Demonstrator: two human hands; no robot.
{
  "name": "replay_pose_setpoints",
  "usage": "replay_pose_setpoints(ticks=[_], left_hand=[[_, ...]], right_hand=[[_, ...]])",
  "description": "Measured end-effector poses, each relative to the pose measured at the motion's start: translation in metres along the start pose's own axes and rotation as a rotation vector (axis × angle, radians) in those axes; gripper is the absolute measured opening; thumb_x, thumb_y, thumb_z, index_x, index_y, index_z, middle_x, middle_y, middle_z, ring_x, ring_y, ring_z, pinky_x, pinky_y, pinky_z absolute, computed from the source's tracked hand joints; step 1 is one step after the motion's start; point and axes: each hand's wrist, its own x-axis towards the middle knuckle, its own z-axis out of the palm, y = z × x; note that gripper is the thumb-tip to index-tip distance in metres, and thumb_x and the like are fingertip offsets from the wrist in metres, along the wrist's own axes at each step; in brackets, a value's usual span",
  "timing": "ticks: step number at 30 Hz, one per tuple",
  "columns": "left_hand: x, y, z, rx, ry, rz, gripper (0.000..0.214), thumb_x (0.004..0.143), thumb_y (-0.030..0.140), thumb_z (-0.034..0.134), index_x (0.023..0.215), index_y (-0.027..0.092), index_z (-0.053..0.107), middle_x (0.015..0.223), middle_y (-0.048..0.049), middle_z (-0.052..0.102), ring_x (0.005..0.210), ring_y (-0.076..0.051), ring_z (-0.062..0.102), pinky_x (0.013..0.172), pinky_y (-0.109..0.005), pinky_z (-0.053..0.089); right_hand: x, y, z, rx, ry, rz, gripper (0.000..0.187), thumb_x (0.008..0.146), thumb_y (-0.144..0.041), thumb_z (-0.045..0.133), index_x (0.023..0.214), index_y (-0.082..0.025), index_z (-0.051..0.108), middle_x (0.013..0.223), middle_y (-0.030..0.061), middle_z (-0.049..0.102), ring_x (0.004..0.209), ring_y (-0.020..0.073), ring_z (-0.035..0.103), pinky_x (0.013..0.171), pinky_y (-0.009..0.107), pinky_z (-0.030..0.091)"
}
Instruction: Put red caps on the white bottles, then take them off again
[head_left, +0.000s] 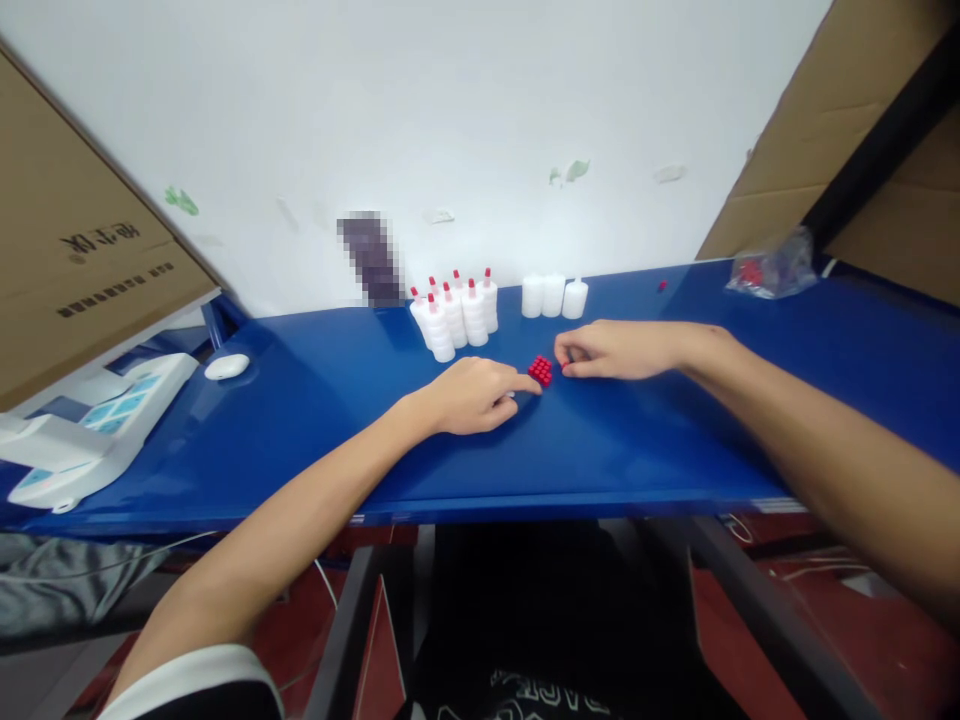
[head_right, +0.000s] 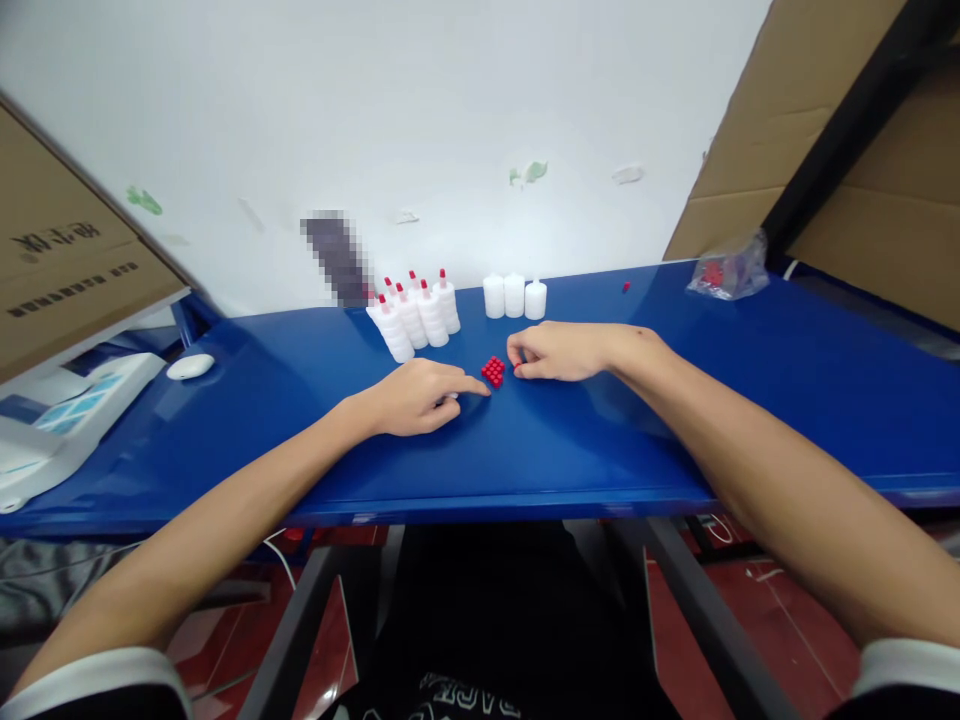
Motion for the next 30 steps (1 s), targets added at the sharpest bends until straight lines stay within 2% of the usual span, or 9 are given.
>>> replay_pose_setpoints(ticks=[4, 7, 14, 22, 30], left_hand=[[-0.0006, -0.0013, -0.0002, 0.031, -0.012, 0.007, 0.049, 0.086, 0.024, 0.048, 0.129, 0.02, 0.072, 0.085, -0.0029, 0.076, 0.073, -0.018, 0.068, 0.07, -0.03, 0.05], [0.0006, 0.0012, -0.0005, 0.114, -0.011, 0.013, 0.051, 0.086, 0.028, 0.05, 0.131, 0.021, 0.072, 0.084, -0.0034, 0.076, 0.068, -0.018, 0.067, 0.066, -0.031, 0.048], [0.0024, 0.0064, -0.0007, 0.196, -0.01, -0.011, 0.053, 0.084, 0.026, 0.05, 0.132, 0.021, 0.072, 0.085, -0.005, 0.077, 0.066, -0.019, 0.067, 0.057, -0.029, 0.042], [0.0026, 0.0043, -0.0014, 0.176, -0.045, -0.029, 0.057, 0.083, 0.024, 0.049, 0.136, 0.02, 0.069, 0.085, -0.0045, 0.077, 0.069, -0.02, 0.069, 0.06, -0.029, 0.044], [0.0022, 0.0038, -0.0015, 0.146, -0.046, -0.041, 0.056, 0.083, 0.023, 0.05, 0.136, 0.02, 0.069, 0.086, -0.0046, 0.078, 0.073, -0.02, 0.07, 0.062, -0.029, 0.046]], right_hand=[[0.0015, -0.0002, -0.0004, -0.006, -0.004, 0.011, 0.021, 0.094, -0.042, 0.053, 0.094, -0.022, 0.058, 0.08, 0.0039, 0.062, 0.069, 0.0191, 0.052, 0.066, 0.034, 0.038], [0.0005, -0.0013, -0.0014, 0.006, -0.011, 0.023, 0.021, 0.094, -0.042, 0.054, 0.094, -0.021, 0.059, 0.081, 0.0039, 0.063, 0.069, 0.0188, 0.053, 0.066, 0.034, 0.039], [-0.0016, -0.0067, -0.0026, 0.014, -0.006, 0.012, 0.01, 0.087, -0.026, 0.058, 0.095, -0.02, 0.059, 0.086, 0.0042, 0.067, 0.071, 0.018, 0.056, 0.065, 0.033, 0.04], [0.0, -0.0085, 0.0005, -0.021, 0.079, -0.032, 0.005, 0.085, -0.024, 0.058, 0.087, -0.02, 0.062, 0.079, 0.0026, 0.067, 0.066, 0.0164, 0.056, 0.062, 0.033, 0.039], [0.0017, -0.0086, 0.0015, -0.014, 0.091, -0.054, 0.007, 0.085, -0.025, 0.059, 0.083, -0.02, 0.062, 0.077, 0.0022, 0.066, 0.065, 0.016, 0.055, 0.063, 0.032, 0.039]])
